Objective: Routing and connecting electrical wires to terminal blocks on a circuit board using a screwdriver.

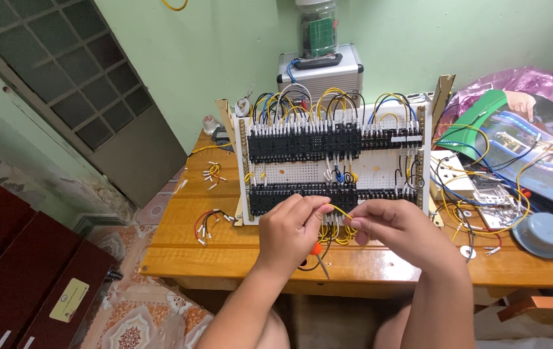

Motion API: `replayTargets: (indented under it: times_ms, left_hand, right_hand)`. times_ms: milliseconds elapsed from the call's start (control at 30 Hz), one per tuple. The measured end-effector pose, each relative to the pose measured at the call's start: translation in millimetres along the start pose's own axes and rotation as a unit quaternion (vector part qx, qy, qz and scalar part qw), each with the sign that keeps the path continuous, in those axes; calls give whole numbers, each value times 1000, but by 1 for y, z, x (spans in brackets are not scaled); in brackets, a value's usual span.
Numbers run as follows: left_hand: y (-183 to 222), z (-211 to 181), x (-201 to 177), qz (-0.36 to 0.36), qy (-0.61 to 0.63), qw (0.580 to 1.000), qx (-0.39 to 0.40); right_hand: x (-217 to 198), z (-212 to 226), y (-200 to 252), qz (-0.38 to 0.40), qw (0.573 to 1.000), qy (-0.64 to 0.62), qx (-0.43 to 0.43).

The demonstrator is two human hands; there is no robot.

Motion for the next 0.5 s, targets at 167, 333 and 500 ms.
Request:
replayTargets:
  times_ms: [167,333,500]
  left_hand:
    - [-3,5,-4,-12,46,998,-42]
    - [-10,11,-11,-34,114,986,-115]
    - [-5,16,-4,0,189,966,-174]
  right_hand:
    - [-1,-2,-4,35,999,-28,-25]
    - [-1,-7,-8,67,982,-123,-127]
    - [3,-28,-29,85,902,-388,-168]
Point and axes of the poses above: each hand's wrist, its own y-axis away from the middle knuckle, its own x-axis out of the palm, z = x × y, the point moved 4 cm from there along -y, towards the middle knuckle, and after that the axes turned 4 degrees about x, right-handed, at the moved point
